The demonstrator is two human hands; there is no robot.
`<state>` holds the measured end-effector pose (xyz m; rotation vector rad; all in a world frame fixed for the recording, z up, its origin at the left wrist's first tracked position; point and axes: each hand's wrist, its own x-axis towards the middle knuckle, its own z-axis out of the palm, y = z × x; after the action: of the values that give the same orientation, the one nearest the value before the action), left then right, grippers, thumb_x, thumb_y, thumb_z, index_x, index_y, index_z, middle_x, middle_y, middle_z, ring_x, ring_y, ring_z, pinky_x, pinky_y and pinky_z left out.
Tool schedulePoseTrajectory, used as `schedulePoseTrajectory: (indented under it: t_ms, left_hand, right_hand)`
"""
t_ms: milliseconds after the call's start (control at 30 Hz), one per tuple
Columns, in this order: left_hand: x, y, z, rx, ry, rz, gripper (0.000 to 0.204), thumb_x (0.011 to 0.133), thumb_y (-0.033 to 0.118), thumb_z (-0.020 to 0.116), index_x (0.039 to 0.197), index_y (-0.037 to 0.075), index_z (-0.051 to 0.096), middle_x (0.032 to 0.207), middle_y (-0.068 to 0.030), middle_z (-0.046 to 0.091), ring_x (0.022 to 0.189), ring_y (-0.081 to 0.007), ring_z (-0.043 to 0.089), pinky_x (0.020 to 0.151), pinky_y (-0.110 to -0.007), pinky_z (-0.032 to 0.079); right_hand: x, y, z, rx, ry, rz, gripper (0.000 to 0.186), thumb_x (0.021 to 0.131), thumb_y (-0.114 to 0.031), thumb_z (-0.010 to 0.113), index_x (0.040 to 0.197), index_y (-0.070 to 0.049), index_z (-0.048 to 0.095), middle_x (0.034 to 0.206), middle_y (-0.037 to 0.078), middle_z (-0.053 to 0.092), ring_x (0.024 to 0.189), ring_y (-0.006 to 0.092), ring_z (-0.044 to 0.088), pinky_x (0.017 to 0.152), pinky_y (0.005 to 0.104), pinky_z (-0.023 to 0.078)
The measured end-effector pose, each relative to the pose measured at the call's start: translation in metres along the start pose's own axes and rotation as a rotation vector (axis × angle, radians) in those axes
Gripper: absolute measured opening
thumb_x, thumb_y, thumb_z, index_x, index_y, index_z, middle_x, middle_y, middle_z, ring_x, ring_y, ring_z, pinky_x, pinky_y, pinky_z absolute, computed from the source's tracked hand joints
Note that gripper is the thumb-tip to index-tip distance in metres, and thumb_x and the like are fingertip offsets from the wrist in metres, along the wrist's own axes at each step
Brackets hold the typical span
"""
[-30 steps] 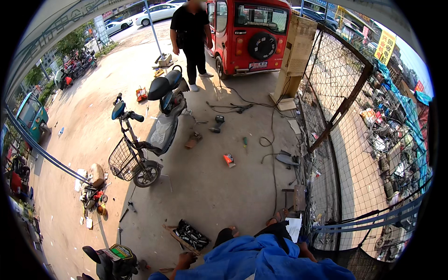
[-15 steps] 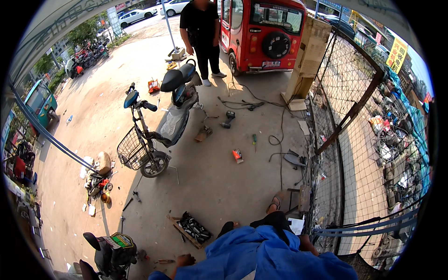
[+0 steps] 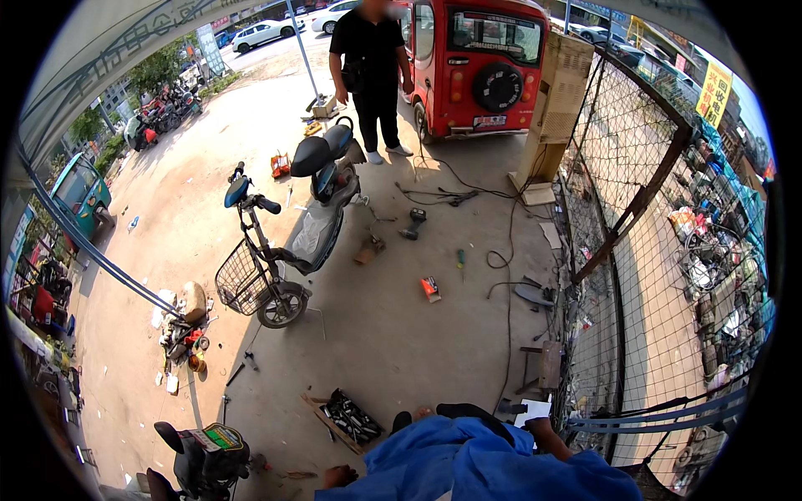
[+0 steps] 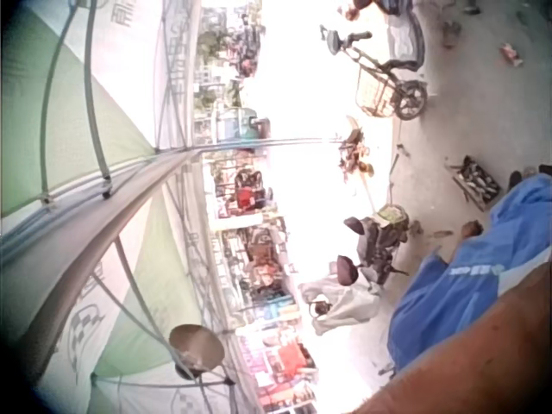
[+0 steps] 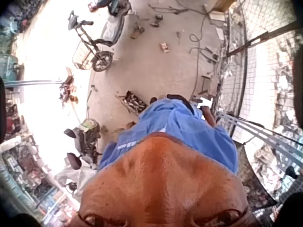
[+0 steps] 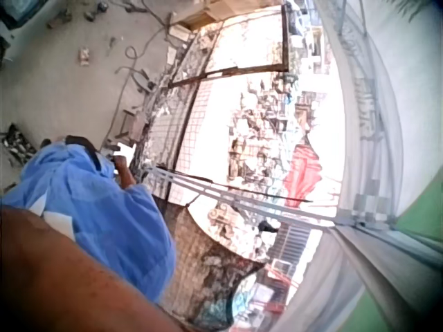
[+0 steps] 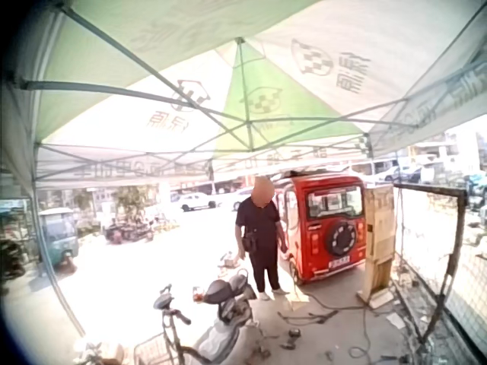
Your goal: The person repairs the rear wheel assembly of a scooter using a cordless impact wrench and a manual T-handle wrench. They remove bolts from the wheel hub, adjust the brake mechanism, and re-tighten the components. The person then moves around the workshop, handling a battery charger and walking past other vehicles.
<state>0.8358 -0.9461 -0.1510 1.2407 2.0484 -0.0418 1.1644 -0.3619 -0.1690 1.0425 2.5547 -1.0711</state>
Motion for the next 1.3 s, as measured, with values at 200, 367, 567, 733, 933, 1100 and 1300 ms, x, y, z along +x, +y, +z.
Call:
schedulePoseTrajectory:
  t_ms: [200,367,567,733,933,1100,1300]
  left_hand:
    - [-0.004,-0.009,-0.007,0.130,-0.043,-0.004,0.022,0.085,0.020,0.047,0.084,-0.002,0.049,0.082,-0.0216,0.053,0.082,-0.0360,0.055,0.074,-0.038,0.045]
    - [0.015,0.014,-0.041,0.313,-0.067,0.110,0.023,0.085,0.019,0.046,0.086,-0.004,0.049,0.083,-0.0230,0.053,0.083,-0.0374,0.054,0.078,-0.037,0.045]
    - [0.027,0.105,-0.126,-0.270,0.122,0.067,0.017,0.078,0.002,0.052,0.092,-0.008,0.056,0.097,-0.0229,0.060,0.098,-0.0331,0.056,0.082,-0.036,0.046]
    - [0.017,0.102,-0.122,-0.024,0.189,0.218,0.014,0.082,-0.001,0.050,0.090,-0.009,0.058,0.094,-0.0183,0.062,0.095,-0.0280,0.058,0.079,-0.037,0.047]
    - [-0.004,0.111,-0.087,-0.086,0.142,-0.018,0.011,0.080,0.006,0.053,0.083,-0.004,0.056,0.085,-0.0162,0.061,0.085,-0.0286,0.059,0.072,-0.038,0.048]
    - [-0.029,0.127,-0.045,-0.178,0.174,-0.173,0.012,0.078,0.012,0.056,0.076,0.000,0.055,0.077,-0.0145,0.060,0.076,-0.0290,0.060,0.066,-0.039,0.049]
    - [-0.052,0.154,0.005,-0.227,0.306,-0.342,0.017,0.075,0.019,0.059,0.069,0.005,0.054,0.068,-0.0124,0.060,0.066,-0.0296,0.061,0.059,-0.041,0.050]
  right_hand:
    - [-0.016,-0.022,-0.004,-0.396,0.040,-0.379,0.010,0.065,-0.020,0.065,0.067,-0.010,0.062,0.070,0.015,0.062,0.068,0.0312,0.064,0.058,0.0412,0.049]
    - [-0.060,0.031,0.027,0.220,0.127,0.007,0.029,0.076,-0.023,0.057,0.100,-0.009,0.062,0.108,0.013,0.062,0.103,0.0299,0.057,0.087,0.0400,0.045]
    - [-0.097,0.228,0.063,-0.546,-0.343,-0.084,0.046,0.092,-0.032,0.031,0.130,-0.009,0.044,0.135,0.008,0.047,0.120,0.0248,0.045,0.097,0.0380,0.038]
    - [-0.071,0.150,0.080,-0.021,-0.256,0.064,0.036,0.087,-0.032,0.041,0.114,-0.012,0.052,0.119,0.010,0.053,0.107,0.0270,0.052,0.086,0.0374,0.043]
    - [-0.062,0.074,0.019,-0.593,-0.116,-0.261,0.019,0.077,-0.031,0.057,0.074,-0.015,0.066,0.076,0.007,0.065,0.070,0.0292,0.064,0.056,0.0432,0.048]
    - [-0.057,0.085,0.000,-0.544,-0.049,-0.478,0.025,0.076,-0.036,0.058,0.067,-0.014,0.065,0.066,0.008,0.062,0.059,0.0304,0.062,0.048,0.0430,0.045]
    - [-0.049,0.089,-0.002,-0.592,-0.017,-0.452,0.031,0.077,-0.045,0.058,0.069,-0.015,0.063,0.068,0.009,0.063,0.063,0.0299,0.063,0.053,0.0425,0.047]
